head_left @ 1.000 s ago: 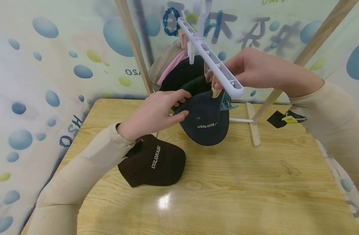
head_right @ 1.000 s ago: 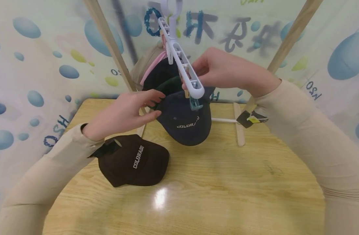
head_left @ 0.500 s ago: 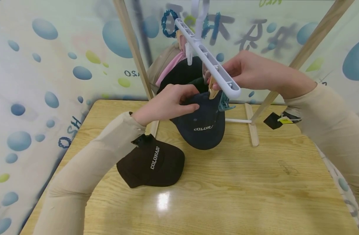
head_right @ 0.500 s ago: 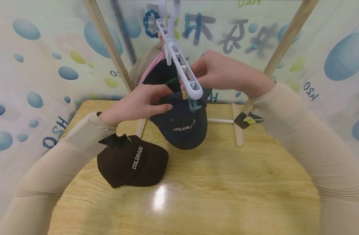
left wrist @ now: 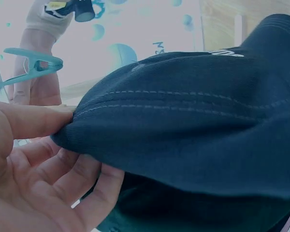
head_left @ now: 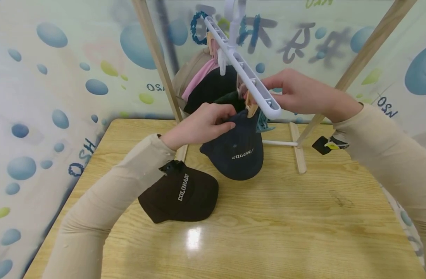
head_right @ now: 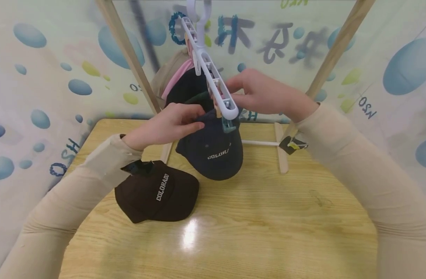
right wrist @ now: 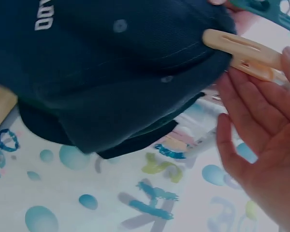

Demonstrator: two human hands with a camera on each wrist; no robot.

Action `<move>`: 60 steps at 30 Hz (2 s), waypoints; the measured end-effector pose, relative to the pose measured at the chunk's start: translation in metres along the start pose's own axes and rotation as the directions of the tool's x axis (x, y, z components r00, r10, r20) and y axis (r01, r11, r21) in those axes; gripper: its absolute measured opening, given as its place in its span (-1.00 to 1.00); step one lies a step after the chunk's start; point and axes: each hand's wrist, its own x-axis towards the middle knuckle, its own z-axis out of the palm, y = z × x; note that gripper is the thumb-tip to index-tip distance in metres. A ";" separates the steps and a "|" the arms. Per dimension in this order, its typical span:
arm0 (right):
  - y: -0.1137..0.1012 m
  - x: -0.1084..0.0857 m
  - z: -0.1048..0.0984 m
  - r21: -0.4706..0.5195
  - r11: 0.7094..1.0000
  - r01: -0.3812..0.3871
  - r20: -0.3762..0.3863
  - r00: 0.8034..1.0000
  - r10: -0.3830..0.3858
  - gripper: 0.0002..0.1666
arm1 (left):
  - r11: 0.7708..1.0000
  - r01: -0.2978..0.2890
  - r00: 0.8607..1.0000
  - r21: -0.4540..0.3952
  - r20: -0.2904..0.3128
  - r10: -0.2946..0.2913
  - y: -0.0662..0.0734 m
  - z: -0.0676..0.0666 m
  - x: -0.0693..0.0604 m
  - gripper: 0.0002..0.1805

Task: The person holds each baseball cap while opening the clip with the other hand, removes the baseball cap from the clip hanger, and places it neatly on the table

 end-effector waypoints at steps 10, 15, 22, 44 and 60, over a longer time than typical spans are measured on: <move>0.005 -0.002 0.000 -0.194 0.976 0.099 -0.086 0.989 -0.118 -0.86 | 0.997 0.072 0.996 0.021 0.053 -0.074 0.000 -0.001 -0.004 -0.94; 0.003 -0.003 0.001 -0.245 0.963 0.113 -0.110 0.984 -0.143 -0.85 | 0.993 0.117 0.991 0.028 0.062 -0.119 0.001 -0.002 -0.010 -0.93; 0.002 -0.006 -0.001 -0.247 0.965 0.093 -0.146 0.980 -0.132 -0.89 | 0.986 0.163 0.982 0.026 0.086 -0.165 0.001 -0.004 -0.019 -0.94; 0.013 -0.018 -0.005 -0.226 0.973 0.043 -0.186 0.979 -0.087 -0.74 | 0.992 0.122 0.992 -0.037 0.045 -0.120 0.008 0.001 -0.078 -0.97; 0.021 -0.025 0.001 -0.151 0.988 -0.044 -0.186 0.982 0.016 -0.86 | 0.941 0.300 0.946 -0.158 -0.077 -0.315 -0.016 0.014 -0.102 -0.93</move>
